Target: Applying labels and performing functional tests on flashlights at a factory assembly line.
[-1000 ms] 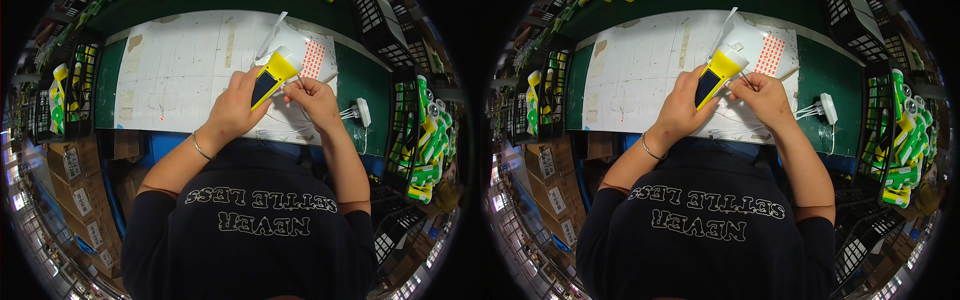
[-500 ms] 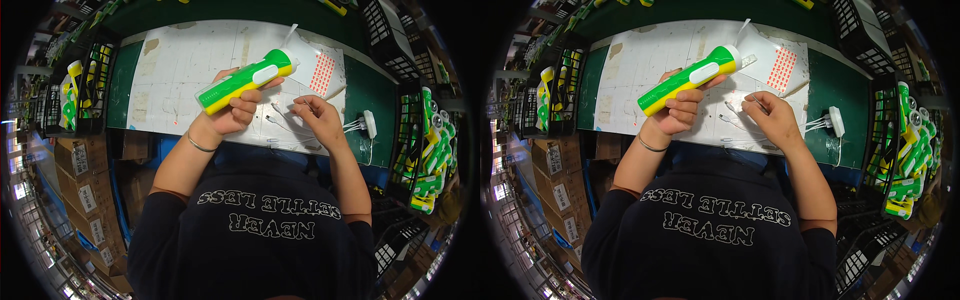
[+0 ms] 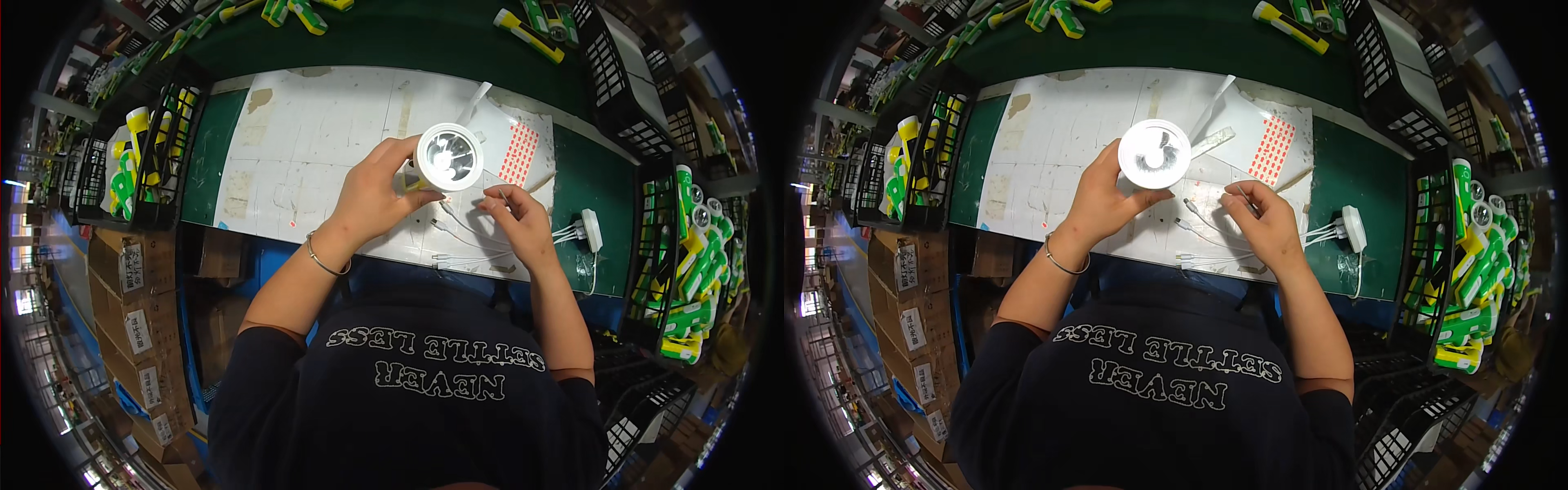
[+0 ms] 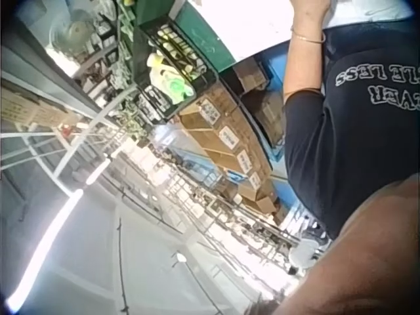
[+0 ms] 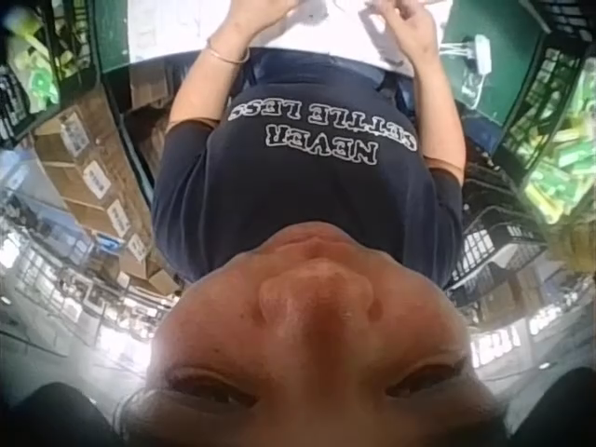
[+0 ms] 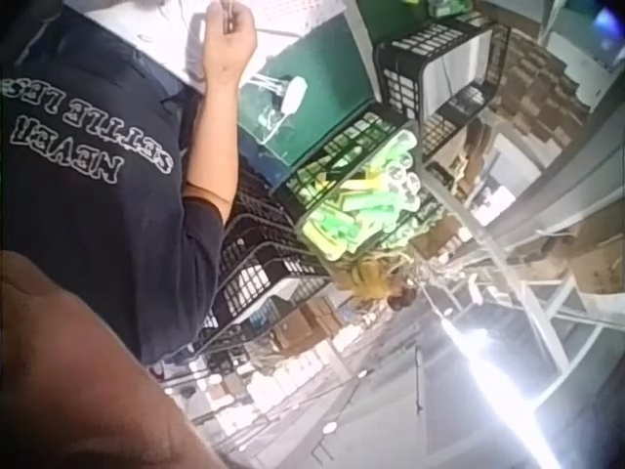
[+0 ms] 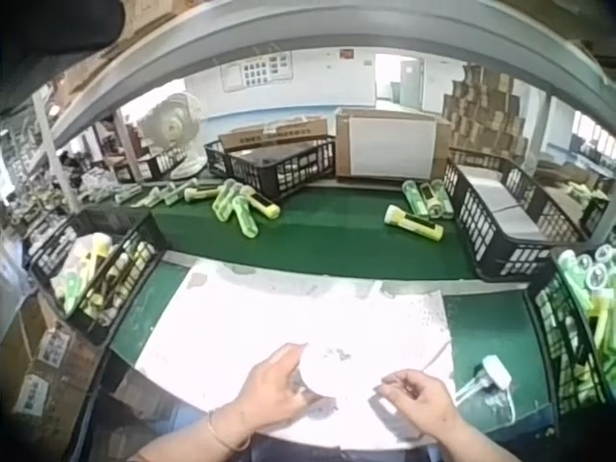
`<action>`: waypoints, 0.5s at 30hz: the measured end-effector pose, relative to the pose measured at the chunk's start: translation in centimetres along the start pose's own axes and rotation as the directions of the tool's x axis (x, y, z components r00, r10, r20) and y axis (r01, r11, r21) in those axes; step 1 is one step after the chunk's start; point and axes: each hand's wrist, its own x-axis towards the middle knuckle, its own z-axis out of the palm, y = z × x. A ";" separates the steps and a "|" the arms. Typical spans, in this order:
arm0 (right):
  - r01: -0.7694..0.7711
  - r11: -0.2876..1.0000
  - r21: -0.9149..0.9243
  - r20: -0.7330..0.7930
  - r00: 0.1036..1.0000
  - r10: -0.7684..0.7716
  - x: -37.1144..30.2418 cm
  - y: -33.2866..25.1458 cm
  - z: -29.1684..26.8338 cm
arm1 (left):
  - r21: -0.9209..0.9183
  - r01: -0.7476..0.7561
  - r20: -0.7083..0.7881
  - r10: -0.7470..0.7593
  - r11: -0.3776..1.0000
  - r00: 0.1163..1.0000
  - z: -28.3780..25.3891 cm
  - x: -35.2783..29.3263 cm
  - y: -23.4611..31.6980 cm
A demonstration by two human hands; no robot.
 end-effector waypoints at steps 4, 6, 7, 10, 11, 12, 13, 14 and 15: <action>0.010 0.997 -0.073 0.003 1.000 -0.010 -0.2 0.1 -0.6 | -0.262 0.089 0.141 -0.053 0.961 0.989 -0.3 -0.2 -0.9; 0.041 0.998 0.040 -0.002 0.999 -0.041 0.0 -0.2 -0.6 | -0.839 0.536 0.539 0.013 0.096 0.842 -1.8 -1.0 -1.5; 0.043 0.997 0.065 0.011 0.999 -0.044 0.1 -0.2 -0.8 | -0.752 0.550 0.447 0.333 -0.363 0.830 -2.0 -1.3 -1.5; 0.087 0.995 0.054 -0.019 0.996 -0.086 1.5 -0.4 -2.3 | -0.322 0.335 0.439 -0.174 0.885 0.882 -3.8 0.7 -1.3; 0.132 0.991 -0.031 -0.047 0.990 -0.133 2.8 -0.9 -3.2 | 0.141 0.085 0.316 -0.126 0.986 0.940 -3.8 1.3 -1.1; 0.151 0.987 -0.046 -0.052 0.987 -0.153 4.3 -1.5 -4.3 | -0.410 0.421 0.354 -0.285 0.809 0.891 -3.6 0.8 -3.0; 0.167 0.984 -0.058 -0.062 0.983 -0.171 6.2 -1.8 -5.4 | -0.538 0.449 0.348 -0.297 0.713 0.889 -4.5 1.2 -3.7; 0.119 0.986 -0.117 -0.114 0.985 -0.132 8.5 -2.1 -6.2 | -0.653 0.468 0.342 -0.319 0.596 0.884 -5.5 1.6 -4.3; 0.226 0.965 -0.134 -0.154 0.957 -0.246 10.8 -2.0 -7.4 | -0.547 0.334 0.159 -0.297 0.767 0.942 -7.0 1.3 -3.0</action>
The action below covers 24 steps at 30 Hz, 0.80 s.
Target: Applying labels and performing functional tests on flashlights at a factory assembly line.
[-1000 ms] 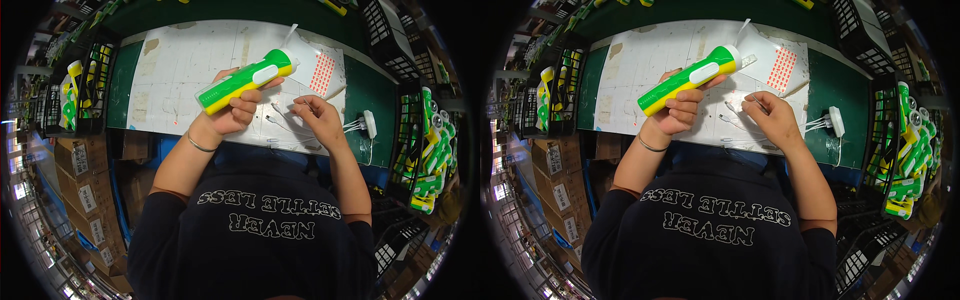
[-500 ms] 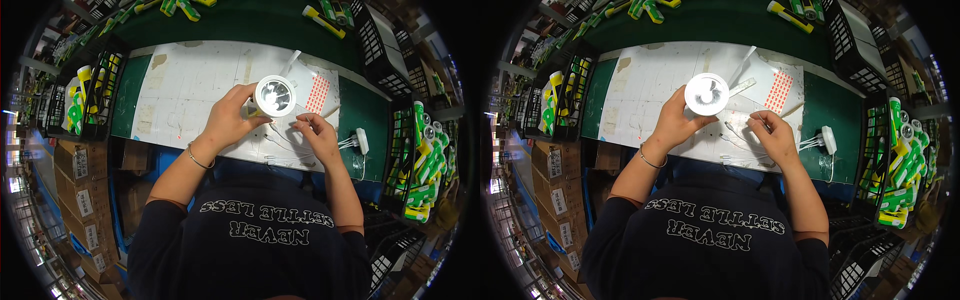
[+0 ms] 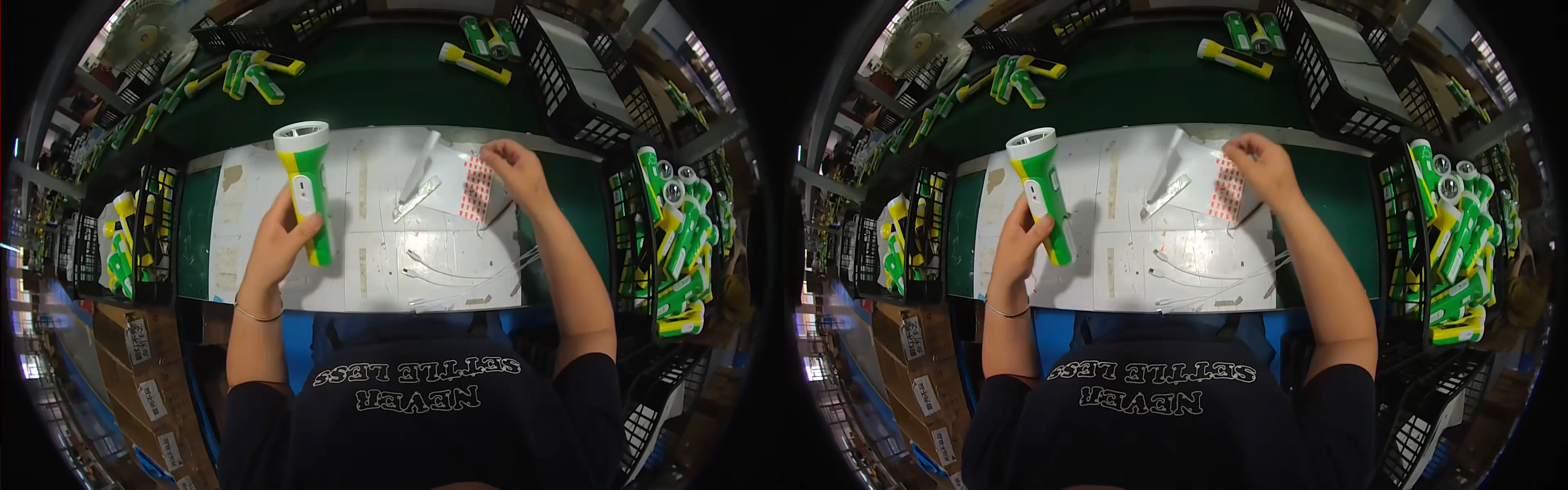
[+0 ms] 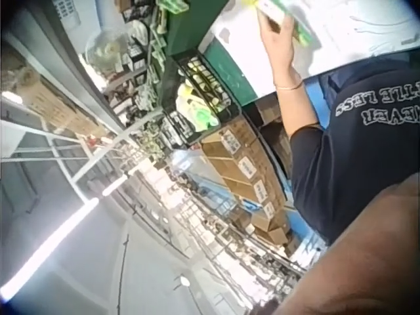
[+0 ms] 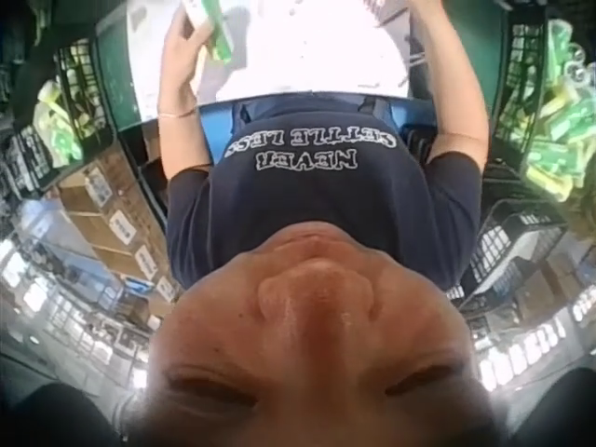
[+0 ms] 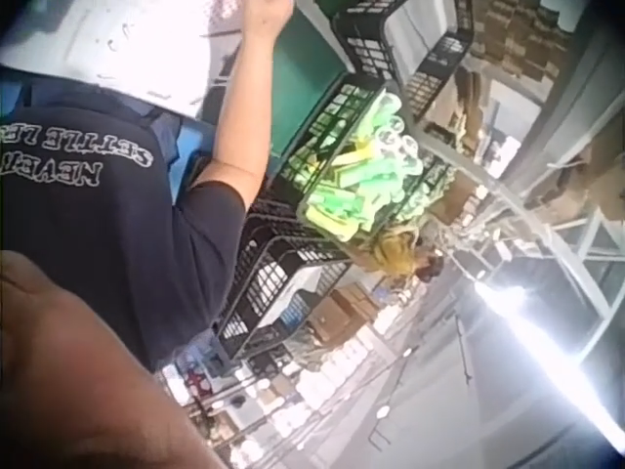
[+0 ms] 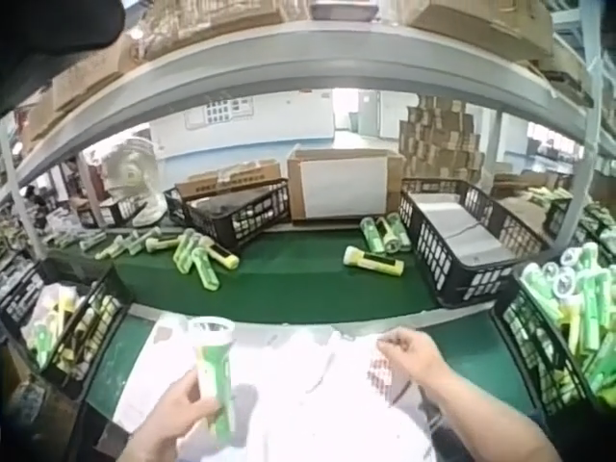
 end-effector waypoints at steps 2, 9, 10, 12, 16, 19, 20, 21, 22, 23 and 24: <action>0.025 0.970 -0.242 -0.107 0.993 -0.053 5.4 0.8 -1.2 | 0.351 -0.076 -0.238 0.168 0.933 0.957 -3.4 0.9 -0.5; -0.326 0.643 -0.693 -0.357 0.930 0.086 18.8 9.9 -11.2 | 0.840 0.529 -0.502 0.547 0.123 0.670 -18.1 0.7 4.4; -0.412 0.558 -0.721 -0.337 0.911 0.238 18.9 4.7 -7.4 | 0.763 0.645 -0.560 0.542 0.044 0.627 -20.6 -1.4 4.4; -0.210 0.403 -0.891 -0.225 0.974 0.012 20.5 5.6 -6.9 | 0.713 0.699 -0.631 0.481 0.051 0.609 -23.6 -2.7 4.4; -0.154 0.377 -0.913 -0.126 0.987 0.100 25.4 9.9 -7.4 | 0.685 0.640 -0.718 0.177 0.347 0.673 -31.4 -3.6 2.8; -0.128 0.257 -0.958 -0.090 0.984 0.152 24.7 6.4 -6.0 | 0.595 0.618 -0.731 0.026 0.514 0.682 -34.7 -3.3 2.8; -0.121 0.242 -0.963 -0.059 0.968 0.246 24.2 5.5 -6.0 | 0.611 0.661 -0.733 -0.003 0.434 0.680 -35.3 -2.2 2.5; -0.142 0.232 -0.962 -0.081 0.964 0.255 23.7 5.3 -6.1 | 0.629 0.693 -0.733 -0.031 0.352 0.680 -35.9 -0.9 2.0; -0.146 0.249 -0.958 -0.072 0.956 0.284 23.5 5.0 -5.8 | 0.655 0.694 -0.727 0.000 0.300 0.686 -38.5 -1.2 0.4; -0.169 0.256 -0.952 -0.082 0.944 0.319 22.8 4.9 -6.0 | 0.683 0.676 -0.710 0.033 0.276 0.704 -40.2 -0.6 -1.3; -0.116 0.274 -0.955 -0.084 0.989 0.125 21.2 5.1 -5.9 | 0.714 0.653 -0.686 0.066 0.253 0.725 -41.7 0.2 -2.8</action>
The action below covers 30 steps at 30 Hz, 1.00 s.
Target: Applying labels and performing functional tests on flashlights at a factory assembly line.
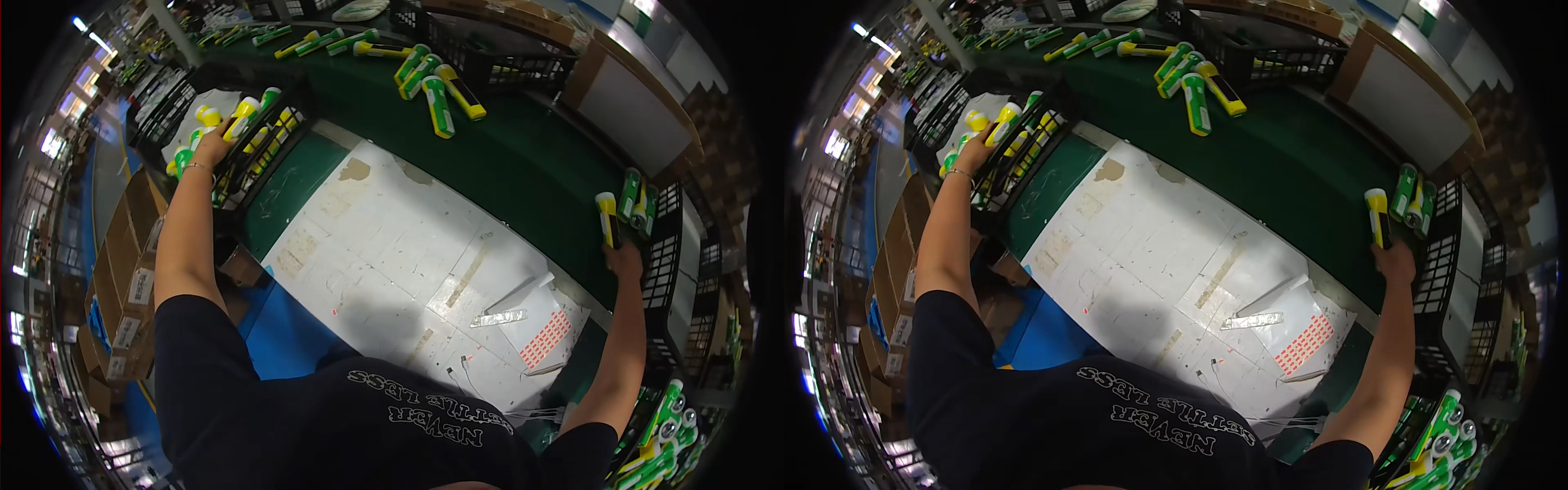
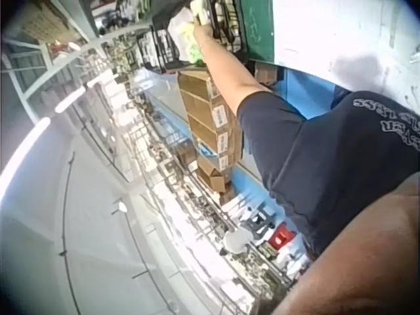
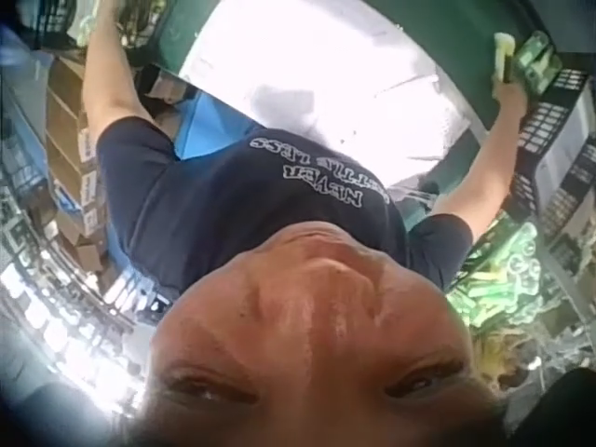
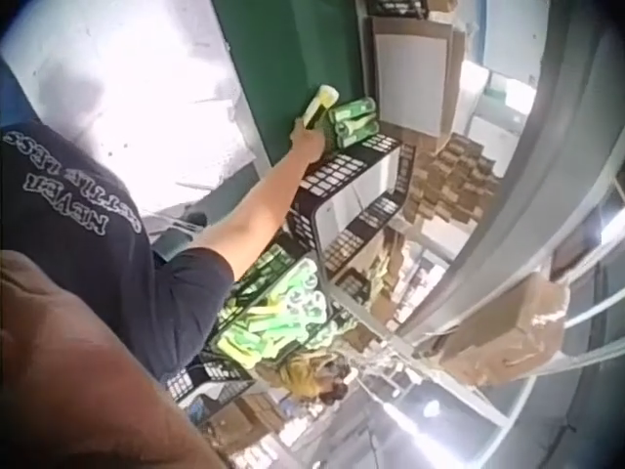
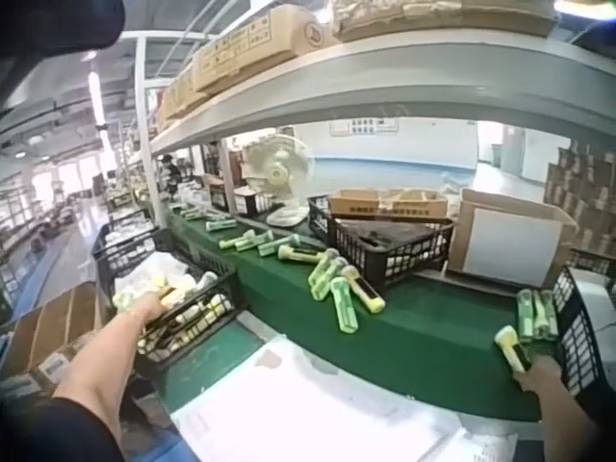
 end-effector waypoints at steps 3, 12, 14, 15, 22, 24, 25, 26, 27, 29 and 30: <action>0.030 0.974 0.225 0.036 0.999 -0.039 -3.2 -0.7 -1.9 | 0.132 0.094 0.038 -0.100 0.987 0.994 3.9 3.9 -4.7; -0.356 -0.146 0.923 0.324 0.924 -0.204 -18.8 -7.3 -7.5 | 0.333 -0.092 -0.609 0.289 0.938 0.738 2.6 4.7 6.1; -0.413 -0.445 0.795 0.122 0.827 -0.549 -21.0 -6.5 -5.9 | -0.285 -0.579 -0.492 0.402 0.764 0.772 3.2 -0.4 18.2; -0.465 -0.540 0.701 0.117 0.823 -0.557 -22.3 -6.8 -5.4 | -0.785 -0.385 -0.208 0.379 0.486 0.902 3.2 -7.5 27.3; -0.572 -0.477 0.667 0.266 0.781 -0.565 -31.7 -11.9 -0.7 | -0.548 0.835 0.475 0.841 0.052 0.259 9.2 -31.0 42.8; -0.558 -0.387 0.734 0.357 0.802 -0.480 -33.9 -11.2 -0.8 | -0.472 0.879 0.570 0.785 0.069 0.244 8.8 -33.8 43.4; -0.581 -0.379 0.720 0.376 0.786 -0.491 -34.6 -10.6 -0.6 | -0.448 0.892 0.582 0.778 0.064 0.237 9.2 -35.0 43.1; -0.614 -0.394 0.684 0.384 0.762 -0.522 -35.4 -9.8 -0.3 | -0.405 0.910 0.553 0.815 0.084 0.171 9.9 -35.8 42.6; -0.648 -0.406 0.645 0.389 0.735 -0.555 -36.0 -9.4 -0.1 | -0.364 0.925 0.520 0.847 0.106 0.107 10.2 -36.4 42.3; -0.652 -0.434 0.622 0.358 0.730 -0.583 -37.0 -9.1 -0.4 | -0.327 0.940 0.561 0.821 0.101 0.108 9.8 -37.4 42.2; -0.656 -0.407 0.636 0.377 0.723 -0.578 -37.4 -9.0 -0.1 | -0.342 0.937 0.569 0.809 0.072 0.145 10.0 -37.6 41.9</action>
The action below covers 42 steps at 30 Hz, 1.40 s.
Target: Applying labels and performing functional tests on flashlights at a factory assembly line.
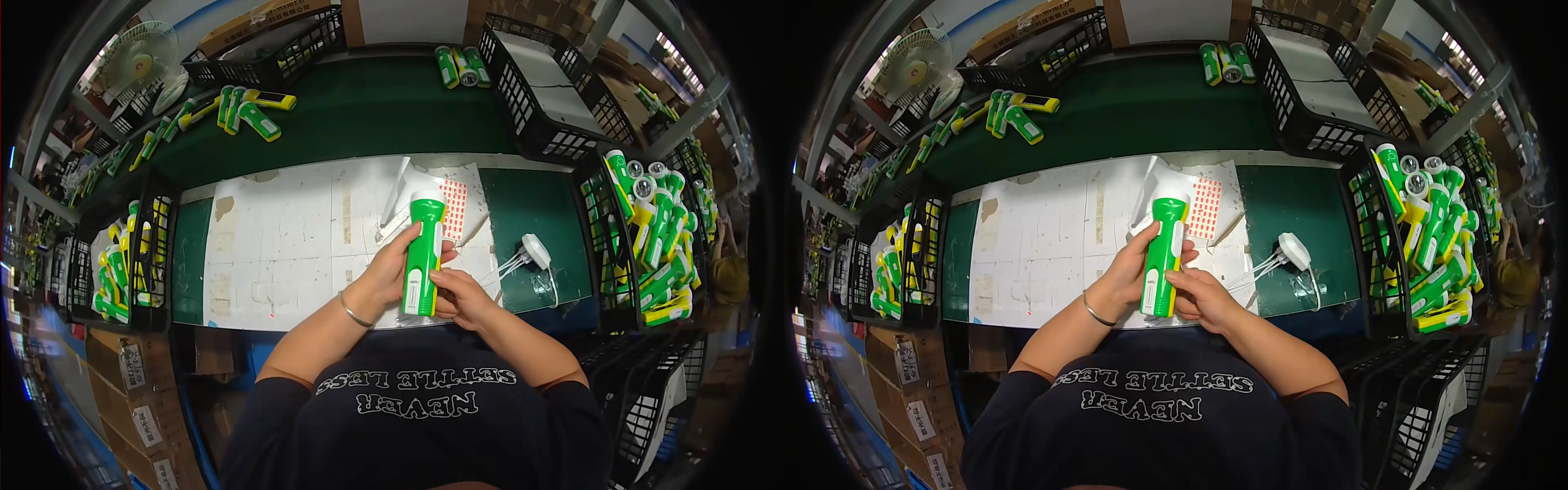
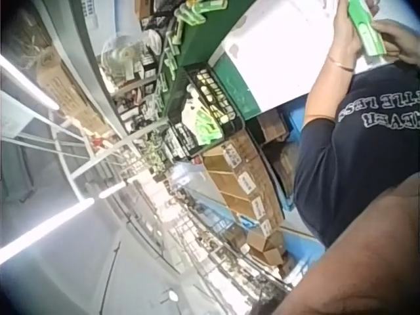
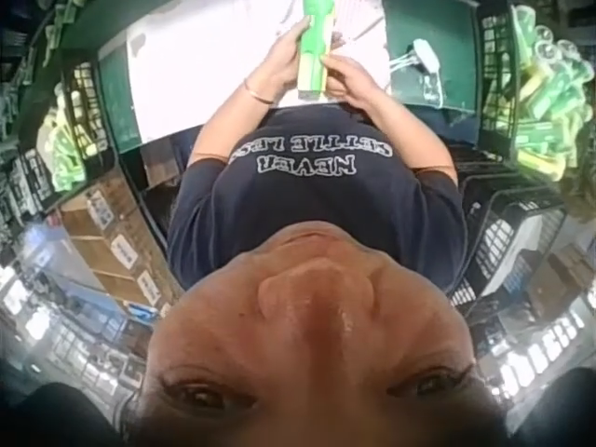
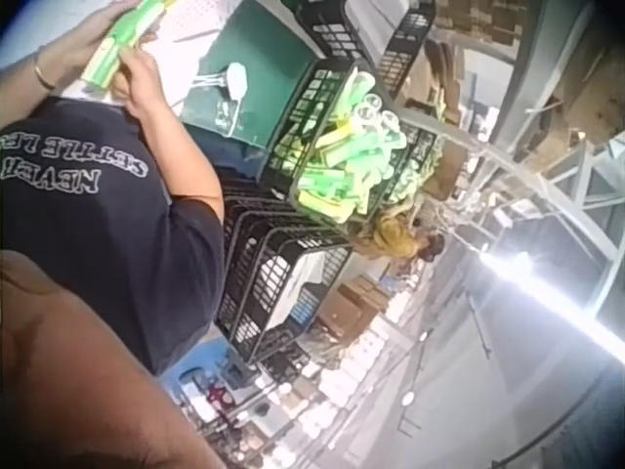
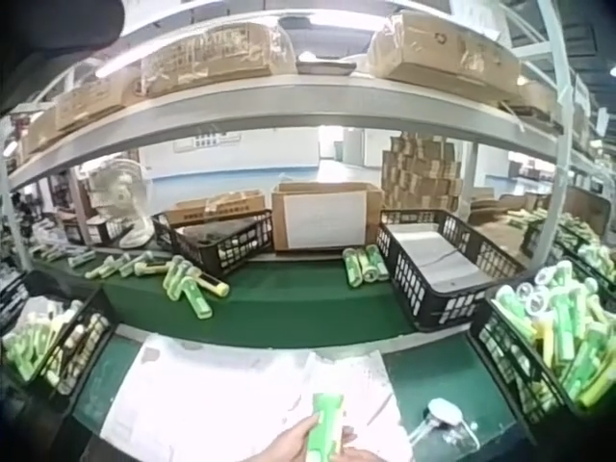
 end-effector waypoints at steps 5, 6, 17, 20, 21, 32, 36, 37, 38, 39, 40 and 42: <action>0.007 0.940 -0.340 -0.184 0.980 -0.073 -1.4 -0.1 0.7 | 0.114 -0.066 -0.174 0.086 0.991 0.981 -0.3 -1.0 0.7; 0.008 0.941 -0.340 -0.184 0.980 -0.075 -1.6 0.0 0.5 | 0.135 -0.087 -0.165 0.109 0.987 0.980 -0.9 -1.0 0.7; 0.186 0.728 -0.660 -0.121 0.930 -0.347 -2.3 -0.1 0.0 | 0.165 -0.111 -0.156 0.137 0.980 0.978 -1.3 -1.4 0.4; 0.212 0.603 -0.769 -0.095 0.895 -0.437 -2.0 -0.4 0.5 | 0.153 -0.134 -0.130 0.154 0.979 0.979 -1.2 -1.6 0.5; 0.206 0.601 -0.772 -0.070 0.912 -0.403 -1.7 -0.3 0.2 | 0.152 -0.135 -0.132 0.156 0.979 0.979 -1.4 -1.6 0.5; -0.239 0.946 0.220 0.240 0.953 0.185 -2.6 3.5 2.2 | -0.138 -0.048 0.074 0.059 0.989 0.996 -0.9 -0.5 0.7; -0.267 0.933 0.240 0.439 0.887 0.141 -2.6 4.0 2.1 | -0.300 0.166 0.406 -0.032 0.939 0.913 -3.0 1.4 0.4; -0.217 0.954 0.209 0.361 0.923 0.131 -2.7 4.5 2.5 | -0.263 0.158 0.416 -0.036 0.952 0.909 -2.9 1.3 0.5; -0.171 0.969 0.176 0.279 0.953 0.118 -2.7 4.8 3.0 | -0.226 0.150 0.426 -0.041 0.962 0.904 -2.8 1.1 0.7; -0.178 0.982 0.059 0.216 0.963 0.161 -3.0 4.2 3.4 | -0.165 0.115 0.335 -0.054 0.980 0.941 -2.4 1.0 0.9; -0.168 0.986 -0.002 0.183 0.969 0.165 -2.7 4.4 3.2 | -0.114 0.100 0.243 -0.069 0.988 0.967 -2.0 0.9 1.2; -0.161 0.984 -0.070 0.113 0.979 0.169 -2.8 4.5 3.4 | -0.081 0.122 0.142 -0.110 0.989 0.984 -1.6 1.2 1.2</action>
